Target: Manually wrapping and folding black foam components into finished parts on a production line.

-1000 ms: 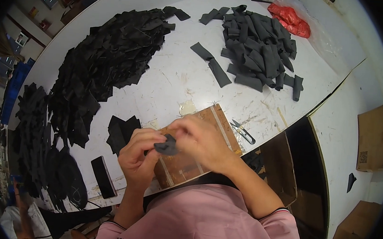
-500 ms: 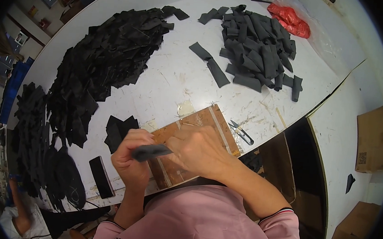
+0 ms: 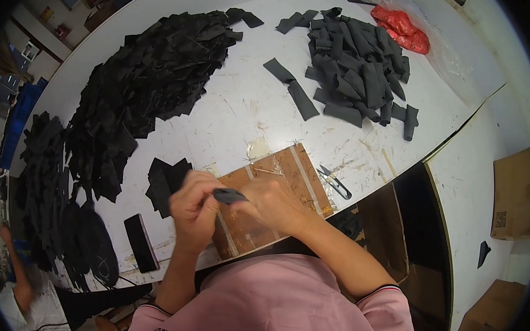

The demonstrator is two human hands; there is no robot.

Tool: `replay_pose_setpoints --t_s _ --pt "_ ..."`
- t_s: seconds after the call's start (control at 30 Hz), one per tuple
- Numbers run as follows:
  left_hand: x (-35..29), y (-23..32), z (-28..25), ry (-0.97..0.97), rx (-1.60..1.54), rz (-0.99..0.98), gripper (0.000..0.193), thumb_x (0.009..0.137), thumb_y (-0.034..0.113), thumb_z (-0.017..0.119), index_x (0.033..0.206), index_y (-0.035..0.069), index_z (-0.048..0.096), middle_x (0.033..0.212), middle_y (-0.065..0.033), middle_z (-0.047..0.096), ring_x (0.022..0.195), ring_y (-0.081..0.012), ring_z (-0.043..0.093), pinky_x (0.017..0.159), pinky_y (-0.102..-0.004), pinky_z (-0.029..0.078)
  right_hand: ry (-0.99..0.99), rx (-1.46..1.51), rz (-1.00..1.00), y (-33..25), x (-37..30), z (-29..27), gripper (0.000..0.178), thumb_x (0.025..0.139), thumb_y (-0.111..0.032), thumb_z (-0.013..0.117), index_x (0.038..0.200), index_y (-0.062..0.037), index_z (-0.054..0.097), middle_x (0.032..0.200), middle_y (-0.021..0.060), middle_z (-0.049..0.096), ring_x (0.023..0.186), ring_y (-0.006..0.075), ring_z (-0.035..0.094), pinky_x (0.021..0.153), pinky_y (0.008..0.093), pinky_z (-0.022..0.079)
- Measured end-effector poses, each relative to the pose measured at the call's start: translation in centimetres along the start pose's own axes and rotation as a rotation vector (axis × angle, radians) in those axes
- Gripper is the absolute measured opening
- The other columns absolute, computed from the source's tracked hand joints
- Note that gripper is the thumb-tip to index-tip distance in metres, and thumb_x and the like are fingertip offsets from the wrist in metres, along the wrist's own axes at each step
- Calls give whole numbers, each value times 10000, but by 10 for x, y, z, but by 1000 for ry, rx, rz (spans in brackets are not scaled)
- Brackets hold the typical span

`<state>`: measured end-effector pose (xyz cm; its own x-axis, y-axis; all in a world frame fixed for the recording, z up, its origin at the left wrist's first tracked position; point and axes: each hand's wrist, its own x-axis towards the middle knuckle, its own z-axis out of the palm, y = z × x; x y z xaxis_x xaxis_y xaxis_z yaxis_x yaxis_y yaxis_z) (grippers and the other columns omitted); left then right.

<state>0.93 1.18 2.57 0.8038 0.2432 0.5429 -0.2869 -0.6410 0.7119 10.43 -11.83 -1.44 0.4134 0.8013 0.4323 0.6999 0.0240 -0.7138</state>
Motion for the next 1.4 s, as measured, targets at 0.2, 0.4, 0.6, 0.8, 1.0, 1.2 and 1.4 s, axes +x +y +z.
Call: replay_pose_setpoints --t_s 0.2,0.4,0.6,0.8,1.0,1.2,1.4 --pt "-16 -14 8 106 -323 -201 87 694 -72 525 748 -11 557 709 -86 559 644 -159 534 601 -246 423 -55 -238 44 -19 -1 -7 248 712 -231 619 599 -30 526 606 95 542 592 263 533 503 363 418" --pt "-26 -7 14 20 -561 -365 54 768 -39 543 822 -41 535 834 -98 546 769 -141 507 679 -233 411 -10 -87 107 -9 -12 4 265 732 -267 612 624 -35 538 601 101 537 577 269 540 498 372 421" --pt "-10 5 13 78 -536 -204 75 755 -59 546 828 -40 554 889 -121 558 790 -148 525 695 -246 435 -26 -281 91 -30 3 -18 238 729 -261 611 674 -37 554 608 107 541 574 279 544 500 368 427" --pt "-9 -2 7 -111 -280 -115 32 739 -30 578 769 -41 575 824 -113 580 747 -154 535 644 -241 431 -65 -220 74 -11 -9 -3 205 714 -232 611 676 -38 554 618 101 549 592 284 550 501 382 424" --pt "-2 7 5 -77 -357 -147 77 753 -25 559 824 -41 582 798 -109 587 753 -168 542 658 -253 436 -116 -166 122 -16 -3 -8 151 698 -162 608 709 -28 540 624 120 530 590 301 535 516 376 426" --pt "-7 1 5 -102 -519 -200 121 764 -34 544 880 -41 578 821 -127 593 777 -195 547 683 -270 443 -77 -179 101 -11 -9 -2 132 676 -145 594 695 -27 537 638 108 546 625 298 543 527 390 427" --pt "-4 -4 1 -98 -678 -203 148 759 -54 534 898 -33 580 847 -142 580 775 -207 545 691 -285 449 -146 -172 120 -12 -8 -8 136 695 -160 585 706 -30 546 646 115 544 641 302 539 553 399 427"
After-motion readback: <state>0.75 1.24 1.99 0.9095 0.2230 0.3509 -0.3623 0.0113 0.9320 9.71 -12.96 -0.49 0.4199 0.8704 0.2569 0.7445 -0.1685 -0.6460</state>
